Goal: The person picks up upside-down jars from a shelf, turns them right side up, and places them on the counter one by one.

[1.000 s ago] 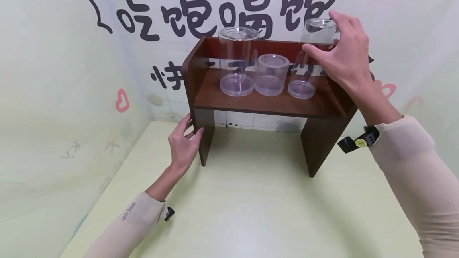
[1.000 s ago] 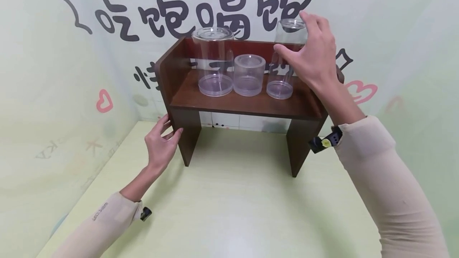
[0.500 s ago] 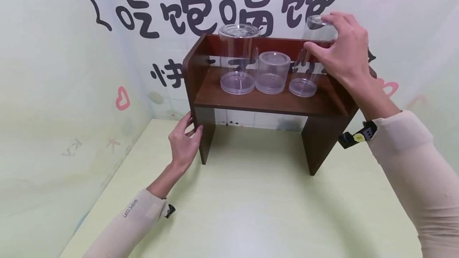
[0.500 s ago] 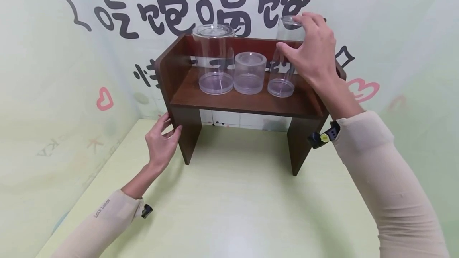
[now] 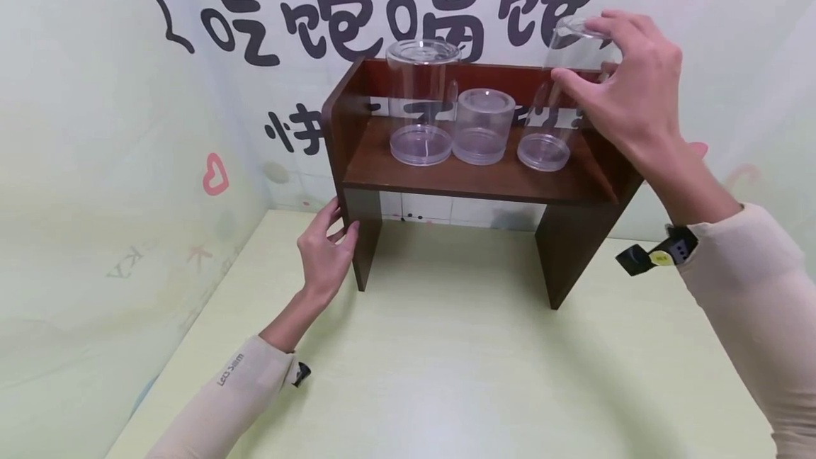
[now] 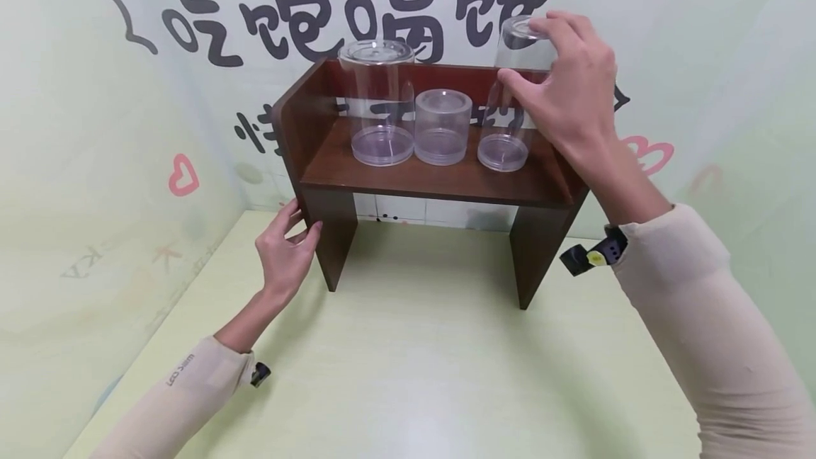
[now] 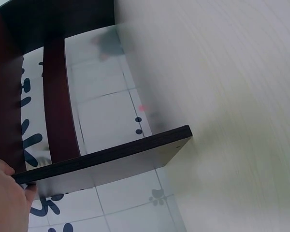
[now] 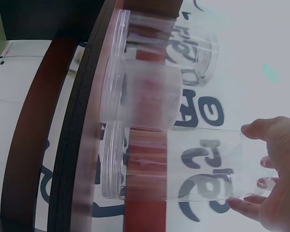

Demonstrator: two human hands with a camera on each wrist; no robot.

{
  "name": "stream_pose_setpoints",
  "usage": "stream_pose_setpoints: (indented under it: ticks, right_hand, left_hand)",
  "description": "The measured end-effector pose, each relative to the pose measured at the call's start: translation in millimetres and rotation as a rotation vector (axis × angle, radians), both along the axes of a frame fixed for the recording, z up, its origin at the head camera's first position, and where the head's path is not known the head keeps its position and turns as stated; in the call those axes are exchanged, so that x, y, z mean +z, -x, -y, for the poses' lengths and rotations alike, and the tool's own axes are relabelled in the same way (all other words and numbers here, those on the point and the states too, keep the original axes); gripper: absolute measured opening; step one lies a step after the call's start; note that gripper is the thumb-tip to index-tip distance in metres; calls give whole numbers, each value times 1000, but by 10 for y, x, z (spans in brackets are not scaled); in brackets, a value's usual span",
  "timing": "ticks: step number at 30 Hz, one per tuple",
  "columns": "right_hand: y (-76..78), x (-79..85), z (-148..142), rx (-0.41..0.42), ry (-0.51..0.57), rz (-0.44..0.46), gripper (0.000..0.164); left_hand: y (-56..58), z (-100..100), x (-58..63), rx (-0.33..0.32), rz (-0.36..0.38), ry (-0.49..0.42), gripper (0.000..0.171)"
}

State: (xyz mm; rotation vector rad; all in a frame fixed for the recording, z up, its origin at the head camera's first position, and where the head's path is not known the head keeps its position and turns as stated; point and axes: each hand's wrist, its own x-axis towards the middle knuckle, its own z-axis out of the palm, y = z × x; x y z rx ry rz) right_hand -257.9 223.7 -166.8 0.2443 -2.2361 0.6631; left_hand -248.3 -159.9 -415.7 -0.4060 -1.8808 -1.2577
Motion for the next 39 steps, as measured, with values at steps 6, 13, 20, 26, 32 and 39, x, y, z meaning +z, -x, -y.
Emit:
stream_pose_setpoints:
  ticks: [6, 13, 20, 26, 32, 39]
  right_hand:
    - [-234, 28, 14, 47, 30, -55, 60]
    - [-554, 39, 53, 96, 57, -141, 60]
    - [-846, -32, 53, 144, 45, -262, 57]
    - [-1009, -141, 48, 161, 79, -346, 58]
    - [-1126, -281, 55, 200, 109, -408, 56]
    - [-1248, -494, 95, 338, 268, -421, 63]
  left_hand:
    - [19, -6, -17, -13, -9, -18, 49]
    - [18, -8, -15, -4, -2, -14, 48]
    - [9, -9, -12, 8, -5, -12, 49]
    - [16, -12, -7, 21, 0, -2, 50]
    - [16, -13, -9, 25, -15, -1, 51]
    - [29, -31, -22, 29, -29, -12, 49]
